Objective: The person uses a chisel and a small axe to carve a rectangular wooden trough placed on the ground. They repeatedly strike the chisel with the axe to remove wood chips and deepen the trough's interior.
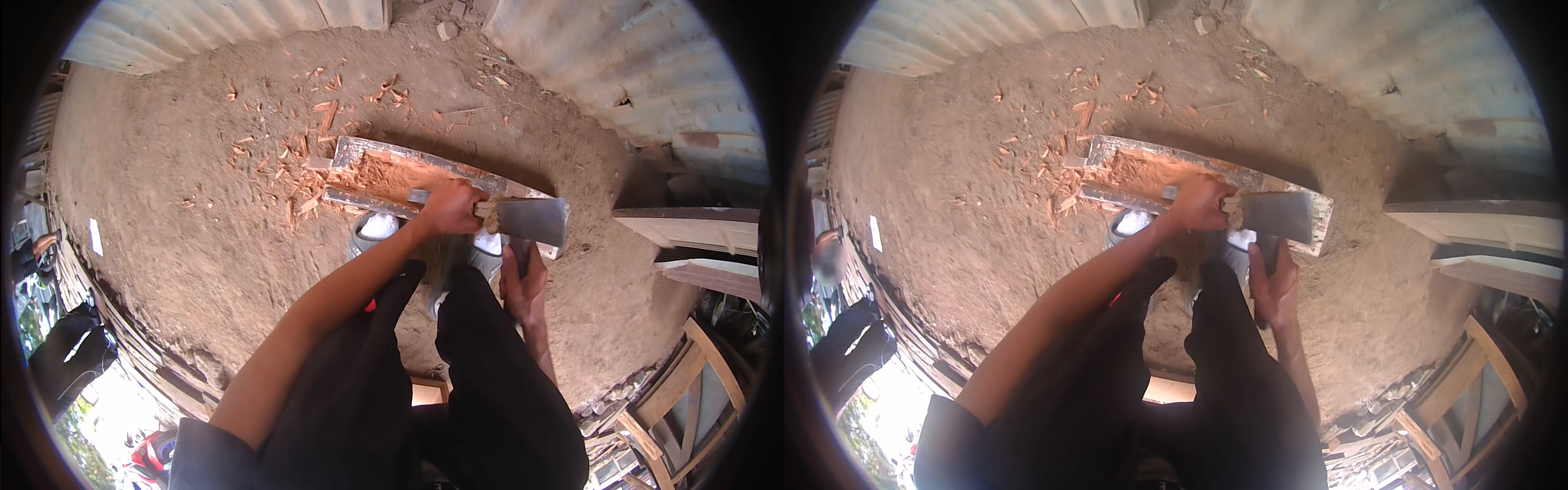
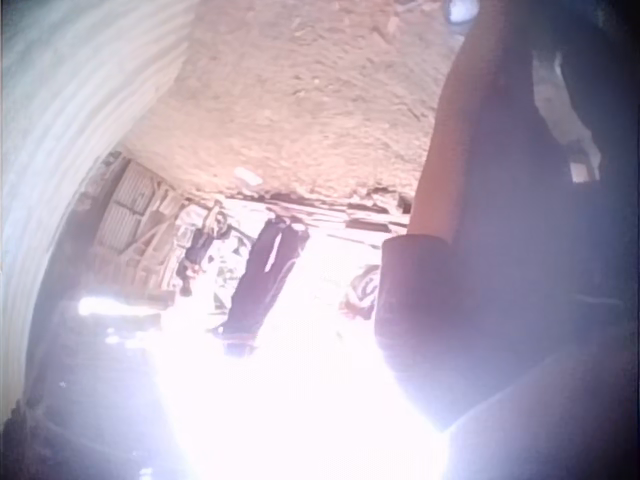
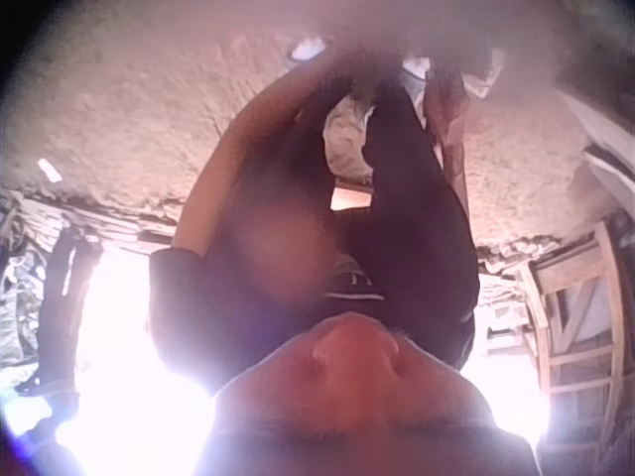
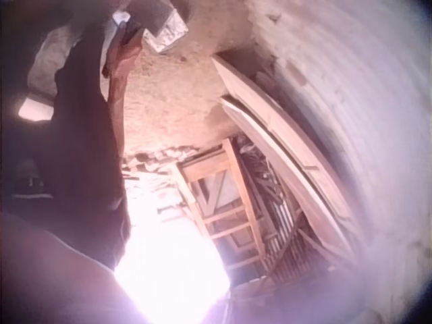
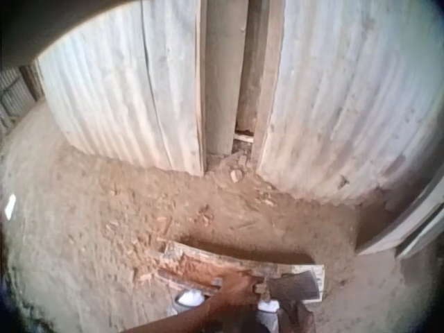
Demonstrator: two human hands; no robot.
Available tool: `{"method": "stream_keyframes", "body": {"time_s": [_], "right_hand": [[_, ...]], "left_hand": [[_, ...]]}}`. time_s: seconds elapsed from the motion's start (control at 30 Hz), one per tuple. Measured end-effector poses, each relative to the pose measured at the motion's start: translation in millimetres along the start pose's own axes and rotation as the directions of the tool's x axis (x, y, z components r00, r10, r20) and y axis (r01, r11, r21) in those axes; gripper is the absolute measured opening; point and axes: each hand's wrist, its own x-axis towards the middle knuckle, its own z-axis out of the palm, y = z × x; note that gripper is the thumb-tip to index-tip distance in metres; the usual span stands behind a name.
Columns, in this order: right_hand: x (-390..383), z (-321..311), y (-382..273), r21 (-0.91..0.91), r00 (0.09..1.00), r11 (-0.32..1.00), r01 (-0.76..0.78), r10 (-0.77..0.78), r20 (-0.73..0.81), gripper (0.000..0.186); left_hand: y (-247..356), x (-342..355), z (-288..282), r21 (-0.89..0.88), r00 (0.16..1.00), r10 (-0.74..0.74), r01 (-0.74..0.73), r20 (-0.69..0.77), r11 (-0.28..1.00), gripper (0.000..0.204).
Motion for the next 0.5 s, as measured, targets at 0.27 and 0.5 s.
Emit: {"method": "stream_keyframes", "body": {"time_s": [0.27,0.5], "right_hand": [[-10,27,-13,0.425,0.961,0.902,-0.081,0.183,-0.205,0.024],[2,-4,-2,0.273,0.98,0.948,-0.163,0.187,-0.064,0.028]], "left_hand": [[-7,-2,2,-0.113,0.995,0.004,-0.015,-0.1,0.994,0.023],[-10,-2,0,-0.072,0.998,-0.059,0.058,-0.009,0.996,0.032]]}}
